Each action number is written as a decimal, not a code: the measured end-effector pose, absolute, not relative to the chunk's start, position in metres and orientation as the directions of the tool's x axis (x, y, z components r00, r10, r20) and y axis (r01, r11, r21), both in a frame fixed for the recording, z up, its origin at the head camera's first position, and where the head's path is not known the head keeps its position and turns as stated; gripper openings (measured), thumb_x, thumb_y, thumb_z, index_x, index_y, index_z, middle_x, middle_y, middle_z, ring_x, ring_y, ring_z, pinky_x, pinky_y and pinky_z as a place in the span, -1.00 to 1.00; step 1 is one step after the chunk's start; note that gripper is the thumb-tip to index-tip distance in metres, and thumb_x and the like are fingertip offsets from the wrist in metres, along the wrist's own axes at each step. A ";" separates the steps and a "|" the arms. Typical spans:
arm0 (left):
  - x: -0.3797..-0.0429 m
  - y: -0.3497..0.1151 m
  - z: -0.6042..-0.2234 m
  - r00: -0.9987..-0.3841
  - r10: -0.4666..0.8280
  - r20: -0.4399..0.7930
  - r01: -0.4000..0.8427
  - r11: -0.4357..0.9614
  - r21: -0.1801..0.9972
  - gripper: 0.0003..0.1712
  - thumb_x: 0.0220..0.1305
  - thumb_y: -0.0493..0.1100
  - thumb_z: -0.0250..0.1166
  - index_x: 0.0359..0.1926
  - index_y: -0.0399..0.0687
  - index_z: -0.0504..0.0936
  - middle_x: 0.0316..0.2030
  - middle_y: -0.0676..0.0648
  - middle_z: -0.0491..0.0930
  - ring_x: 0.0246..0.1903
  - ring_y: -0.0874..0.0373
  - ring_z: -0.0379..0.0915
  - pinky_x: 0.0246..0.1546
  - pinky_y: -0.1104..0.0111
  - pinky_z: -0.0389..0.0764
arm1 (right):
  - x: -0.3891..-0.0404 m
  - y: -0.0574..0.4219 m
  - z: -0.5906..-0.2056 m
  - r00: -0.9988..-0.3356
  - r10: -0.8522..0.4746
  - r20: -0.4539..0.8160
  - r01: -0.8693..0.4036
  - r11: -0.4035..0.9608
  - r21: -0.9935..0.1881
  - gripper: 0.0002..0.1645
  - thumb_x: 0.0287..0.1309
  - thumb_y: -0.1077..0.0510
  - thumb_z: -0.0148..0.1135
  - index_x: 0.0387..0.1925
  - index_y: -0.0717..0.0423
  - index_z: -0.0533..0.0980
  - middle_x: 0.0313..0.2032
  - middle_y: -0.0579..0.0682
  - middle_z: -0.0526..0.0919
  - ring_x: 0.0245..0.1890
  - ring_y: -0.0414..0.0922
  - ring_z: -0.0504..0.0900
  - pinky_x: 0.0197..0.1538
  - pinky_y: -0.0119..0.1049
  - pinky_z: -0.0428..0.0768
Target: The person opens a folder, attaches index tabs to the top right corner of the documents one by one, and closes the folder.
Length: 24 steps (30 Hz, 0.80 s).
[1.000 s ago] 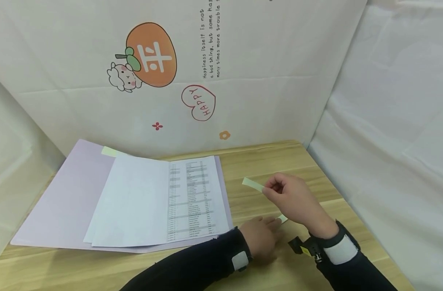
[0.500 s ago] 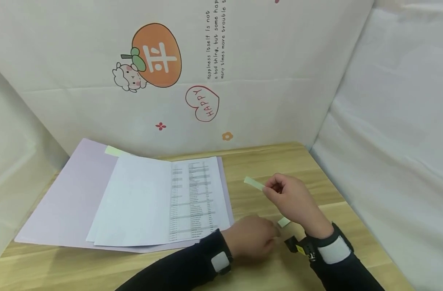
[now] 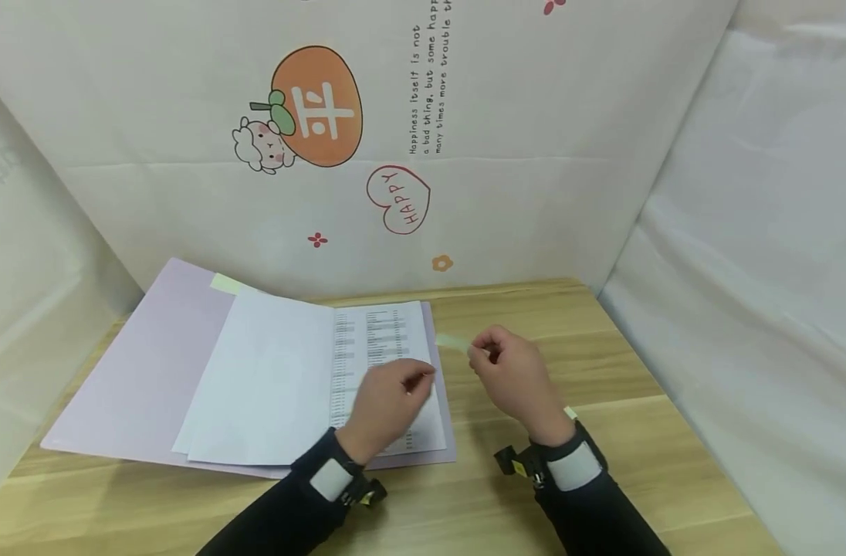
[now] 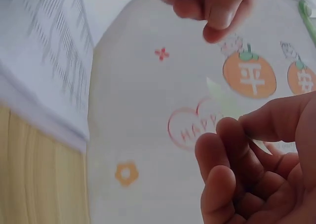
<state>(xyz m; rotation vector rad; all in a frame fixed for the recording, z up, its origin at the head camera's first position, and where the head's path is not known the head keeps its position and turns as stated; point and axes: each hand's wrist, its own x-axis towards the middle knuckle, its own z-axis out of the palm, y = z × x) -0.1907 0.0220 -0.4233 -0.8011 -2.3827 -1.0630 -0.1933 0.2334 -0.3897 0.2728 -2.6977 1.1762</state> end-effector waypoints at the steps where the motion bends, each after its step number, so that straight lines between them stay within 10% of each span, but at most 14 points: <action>1: -0.192 0.015 -0.422 -0.778 0.288 0.558 0.614 0.538 0.578 -0.86 0.32 -0.21 0.27 -0.23 -0.06 0.77 -0.36 0.09 0.70 -0.42 0.33 0.55 -0.38 0.45 0.55 | -0.194 0.227 -0.390 -0.965 -0.095 0.244 -0.245 0.657 -0.713 -0.80 0.40 -0.01 0.16 -0.22 0.02 0.57 -0.42 -0.10 0.66 -0.46 -0.06 0.57 -0.48 -0.17 0.52; 9: -0.194 -0.022 -0.412 -0.882 0.068 0.466 0.436 0.493 0.753 -0.86 0.32 -0.17 0.31 -0.23 -0.05 0.78 -0.41 0.12 0.67 -0.48 0.30 0.50 -0.45 0.37 0.53 | -0.188 0.184 -0.388 -0.959 -0.117 0.260 -0.277 0.592 -0.757 -0.92 0.34 0.10 0.22 -0.29 0.00 0.57 -0.44 -0.09 0.62 -0.49 -0.08 0.56 -0.52 -0.24 0.48; 24: -0.190 -0.041 -0.409 -0.933 0.059 0.356 0.352 0.360 0.864 -0.87 0.35 -0.15 0.31 -0.26 -0.06 0.76 -0.47 0.12 0.62 -0.52 0.24 0.53 -0.48 0.32 0.58 | -0.183 0.164 -0.389 -0.928 -0.221 0.300 -0.372 0.531 -0.761 -0.91 0.33 0.17 0.24 -0.34 -0.03 0.57 -0.51 -0.16 0.58 -0.59 -0.12 0.42 -0.54 -0.31 0.36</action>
